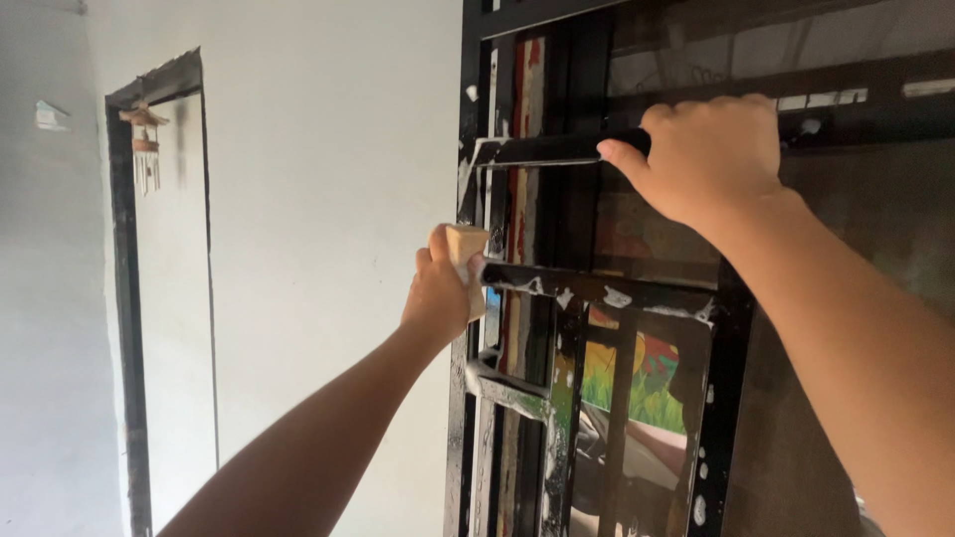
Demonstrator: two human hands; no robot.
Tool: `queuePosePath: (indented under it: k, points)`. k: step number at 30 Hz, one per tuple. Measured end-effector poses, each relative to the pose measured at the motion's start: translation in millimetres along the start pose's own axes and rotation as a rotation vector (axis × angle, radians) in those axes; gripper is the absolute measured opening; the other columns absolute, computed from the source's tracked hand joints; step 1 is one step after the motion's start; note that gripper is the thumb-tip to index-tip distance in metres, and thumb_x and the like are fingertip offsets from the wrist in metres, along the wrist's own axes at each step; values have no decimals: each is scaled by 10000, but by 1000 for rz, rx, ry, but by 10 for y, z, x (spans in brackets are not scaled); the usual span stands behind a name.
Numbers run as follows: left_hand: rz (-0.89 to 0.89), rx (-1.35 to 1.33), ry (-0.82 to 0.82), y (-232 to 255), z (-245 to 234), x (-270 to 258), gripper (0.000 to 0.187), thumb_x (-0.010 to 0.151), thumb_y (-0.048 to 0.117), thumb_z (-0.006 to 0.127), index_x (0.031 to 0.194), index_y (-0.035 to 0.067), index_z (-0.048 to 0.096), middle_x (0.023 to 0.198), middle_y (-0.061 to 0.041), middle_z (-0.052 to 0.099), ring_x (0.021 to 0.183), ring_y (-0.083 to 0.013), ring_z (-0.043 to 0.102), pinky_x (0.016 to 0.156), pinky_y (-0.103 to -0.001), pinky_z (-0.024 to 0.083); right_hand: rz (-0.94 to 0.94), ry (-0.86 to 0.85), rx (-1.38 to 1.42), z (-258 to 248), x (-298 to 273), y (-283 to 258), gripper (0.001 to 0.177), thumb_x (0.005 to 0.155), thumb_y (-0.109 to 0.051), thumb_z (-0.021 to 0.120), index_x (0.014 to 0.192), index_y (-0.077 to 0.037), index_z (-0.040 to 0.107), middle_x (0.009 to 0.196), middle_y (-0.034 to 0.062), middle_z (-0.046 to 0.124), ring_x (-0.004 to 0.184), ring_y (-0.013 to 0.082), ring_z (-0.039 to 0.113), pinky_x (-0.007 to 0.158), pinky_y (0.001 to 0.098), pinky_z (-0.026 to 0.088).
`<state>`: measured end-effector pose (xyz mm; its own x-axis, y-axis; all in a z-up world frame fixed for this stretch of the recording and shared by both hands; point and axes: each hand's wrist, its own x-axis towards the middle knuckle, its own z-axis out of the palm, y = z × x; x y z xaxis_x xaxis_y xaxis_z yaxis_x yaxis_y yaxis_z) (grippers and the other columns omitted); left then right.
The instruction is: The person cleans a metal window grill by dipping a sponge into a green container of soapy water and wiping the bars. They wipe multiple sections of the black grill, re-wetting the sponge as they work.
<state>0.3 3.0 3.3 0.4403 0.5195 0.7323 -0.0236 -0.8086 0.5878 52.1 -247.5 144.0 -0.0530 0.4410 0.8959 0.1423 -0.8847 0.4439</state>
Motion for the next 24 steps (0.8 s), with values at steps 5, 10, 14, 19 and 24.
queuePosePath:
  k: [5,10,14,19,24]
  points:
    - [83,-4,105,46,-16,7,597,1059,291,457,1598,200,216,1322,-247,448,1113,-367,592,833,-464,632,5,-38,-23,-41,-34,-27,675,1072,-690,377,1024,-131,753,568,16,648,494,169,590,591,364,460]
    - [295,-119,326,424,-343,244,642,1033,235,498,1600,252,197,1306,-195,441,1160,-333,562,895,-463,596,15,-132,-30,-211,-34,-80,672,1077,-654,316,1061,-121,725,700,49,682,610,192,624,666,381,480]
    - [340,-85,268,794,-550,495,612,1029,311,551,1547,223,236,1323,-195,392,1241,-370,470,977,-490,532,-4,-60,-13,-290,-126,-156,535,1061,-535,369,1124,-103,677,932,70,686,855,227,621,813,406,471]
    - [324,105,256,971,-533,672,629,1006,342,586,1542,258,268,1356,-176,371,1252,-380,428,994,-538,479,-117,205,-42,-289,-358,-133,472,977,-365,554,1300,-24,610,1103,102,648,1025,264,572,987,431,420]
    - [337,84,357,965,-515,836,672,1018,298,571,1583,228,214,1316,-194,386,1176,-373,463,951,-536,491,-165,351,-67,-250,-428,-119,537,902,-296,608,1342,11,582,1203,113,616,1099,275,549,1005,418,415]
